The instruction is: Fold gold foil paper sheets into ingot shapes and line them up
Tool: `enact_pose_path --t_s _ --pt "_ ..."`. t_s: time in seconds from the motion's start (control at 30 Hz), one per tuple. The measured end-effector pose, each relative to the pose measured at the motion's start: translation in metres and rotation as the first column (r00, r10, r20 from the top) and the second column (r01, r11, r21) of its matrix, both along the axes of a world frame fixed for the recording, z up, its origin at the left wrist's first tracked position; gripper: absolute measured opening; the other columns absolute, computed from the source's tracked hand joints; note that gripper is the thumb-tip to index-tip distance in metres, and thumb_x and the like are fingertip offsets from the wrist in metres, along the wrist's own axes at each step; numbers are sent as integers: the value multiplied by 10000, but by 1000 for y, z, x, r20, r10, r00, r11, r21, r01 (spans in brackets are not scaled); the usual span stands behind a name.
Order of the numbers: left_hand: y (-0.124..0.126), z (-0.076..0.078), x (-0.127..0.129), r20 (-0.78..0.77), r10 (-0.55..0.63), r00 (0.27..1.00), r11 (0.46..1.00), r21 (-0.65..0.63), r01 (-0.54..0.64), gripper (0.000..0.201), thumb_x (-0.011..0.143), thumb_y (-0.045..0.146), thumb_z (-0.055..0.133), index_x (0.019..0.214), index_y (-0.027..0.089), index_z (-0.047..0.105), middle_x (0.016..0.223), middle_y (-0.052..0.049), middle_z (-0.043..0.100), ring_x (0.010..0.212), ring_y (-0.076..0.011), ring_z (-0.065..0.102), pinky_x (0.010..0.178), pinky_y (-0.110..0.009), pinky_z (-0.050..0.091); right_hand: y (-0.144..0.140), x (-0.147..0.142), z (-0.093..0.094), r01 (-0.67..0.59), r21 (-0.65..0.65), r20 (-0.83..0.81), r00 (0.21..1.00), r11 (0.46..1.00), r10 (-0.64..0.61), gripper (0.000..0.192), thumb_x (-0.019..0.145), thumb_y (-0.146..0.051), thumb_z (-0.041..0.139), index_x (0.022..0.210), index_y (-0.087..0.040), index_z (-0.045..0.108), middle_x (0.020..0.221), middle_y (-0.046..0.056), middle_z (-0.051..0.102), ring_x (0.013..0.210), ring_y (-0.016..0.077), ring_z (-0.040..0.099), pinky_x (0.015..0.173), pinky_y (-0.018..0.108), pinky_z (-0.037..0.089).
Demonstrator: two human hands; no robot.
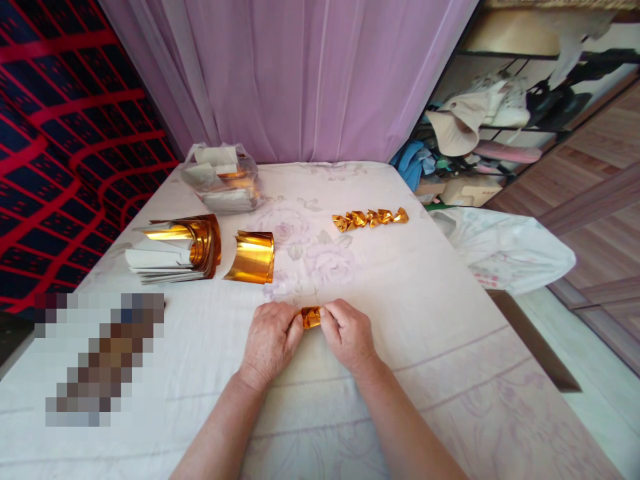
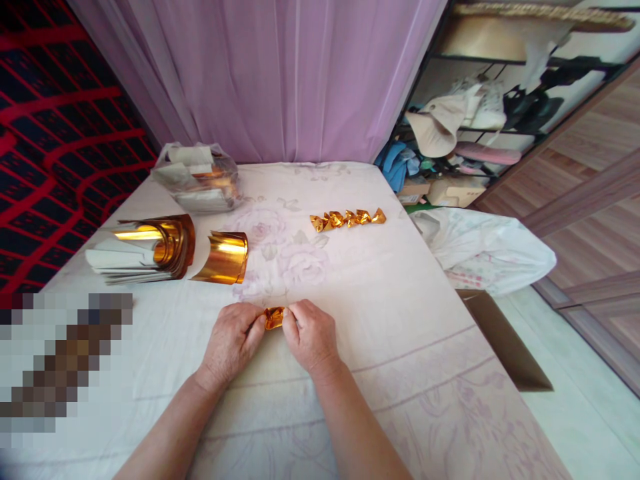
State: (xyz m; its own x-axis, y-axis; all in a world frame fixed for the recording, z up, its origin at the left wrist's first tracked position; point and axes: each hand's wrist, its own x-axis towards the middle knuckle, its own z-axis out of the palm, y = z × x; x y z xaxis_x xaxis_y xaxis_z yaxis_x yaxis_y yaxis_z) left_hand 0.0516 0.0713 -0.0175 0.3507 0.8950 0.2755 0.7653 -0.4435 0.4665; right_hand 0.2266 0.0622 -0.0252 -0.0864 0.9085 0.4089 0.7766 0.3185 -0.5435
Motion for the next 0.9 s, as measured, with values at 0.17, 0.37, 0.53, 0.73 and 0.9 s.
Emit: enact_pose_path --t_s 0.17,0.37,0.53,0.73,0.9 --pt "1 1 -1 34 52 998 998 -22 -52 274 948 295 430 820 198 652 739 -42 673 765 -221 619 753 -354 422 -1 1 5 -28 -65 -76 997 997 23 333 947 -288 417 656 -214 560 642 13 607 615 125 561 611 233 359" --pt "2 2 -2 68 83 994 997 -3 -83 300 953 311 427 782 196 646 705 -38 668 716 -214 622 700 -332 421 -1 2 8 -30 -76 -103 994 997 22 340 928 -295 424 617 -213 532 602 3 574 577 117 528 581 235 339" --pt "4 0 -3 59 156 986 985 64 -160 305 959 299 423 787 196 652 714 -43 682 699 -214 621 677 -326 415 -1 2 8 -32 -82 -137 990 996 21 344 926 -319 434 619 -212 547 597 -2 578 550 108 515 565 224 352" --pt "4 -4 -3 18 179 984 979 91 -180 303 971 319 428 818 198 660 737 -43 695 698 -228 628 671 -342 417 0 3 2 13 -91 -295 955 996 -39 201 886 -329 507 932 -183 636 668 -20 637 493 91 550 531 195 423" --pt "5 -6 -3 32 192 981 978 71 -194 288 970 338 450 835 203 666 771 -41 715 725 -233 646 693 -350 430 1 1 -2 -41 -131 -394 919 991 -14 158 856 -310 543 867 -195 651 641 -16 669 519 101 610 513 177 449"
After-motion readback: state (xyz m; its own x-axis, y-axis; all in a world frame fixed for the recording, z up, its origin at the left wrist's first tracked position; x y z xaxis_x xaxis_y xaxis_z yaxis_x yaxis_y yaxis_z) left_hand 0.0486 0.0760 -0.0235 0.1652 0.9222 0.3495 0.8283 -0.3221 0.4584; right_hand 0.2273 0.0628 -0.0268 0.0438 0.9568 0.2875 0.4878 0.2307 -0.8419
